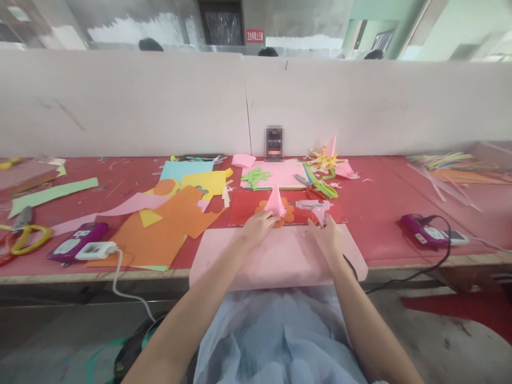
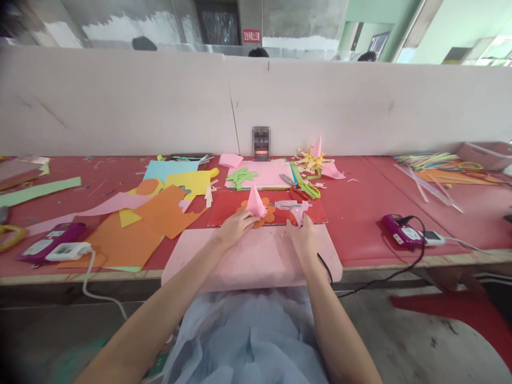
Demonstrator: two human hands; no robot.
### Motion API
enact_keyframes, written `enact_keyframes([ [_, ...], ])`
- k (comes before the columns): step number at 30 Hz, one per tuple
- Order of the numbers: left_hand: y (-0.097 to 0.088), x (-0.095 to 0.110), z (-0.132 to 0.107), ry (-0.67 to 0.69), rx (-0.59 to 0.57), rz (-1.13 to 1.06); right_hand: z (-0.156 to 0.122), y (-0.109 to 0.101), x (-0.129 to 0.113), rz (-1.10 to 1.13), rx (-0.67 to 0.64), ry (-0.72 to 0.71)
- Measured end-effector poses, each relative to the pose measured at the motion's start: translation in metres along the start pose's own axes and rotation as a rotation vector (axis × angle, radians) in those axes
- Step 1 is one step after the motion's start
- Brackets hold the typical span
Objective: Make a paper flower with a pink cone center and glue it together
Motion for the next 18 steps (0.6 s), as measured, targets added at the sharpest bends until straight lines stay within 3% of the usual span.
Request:
enact_keyframes([
  [7, -0.002, -0.004, 0.001, -0.045, 0.048, -0.168, 0.000, 0.004, 0.001, 0.028, -0.029, -0.008],
  [11, -0.012, -0.021, -0.004, -0.246, 0.161, -0.330, -0.002, 0.005, 0.003, 0.025, -0.040, -0.044],
  [15, -0.023, -0.035, -0.009, -0.329, 0.296, -0.332, -0.002, 0.006, 0.004, 0.044, -0.035, -0.039],
  [18, -0.021, -0.037, -0.008, -0.319, 0.277, -0.306, -0.003, 0.005, 0.004, 0.046, -0.035, -0.042],
])
Point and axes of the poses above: each hand's wrist, its own z-axis towards the middle knuckle, its own y-axis out of the palm, x = y × z, the point moved 5 cm from there along z, towards the middle knuckle
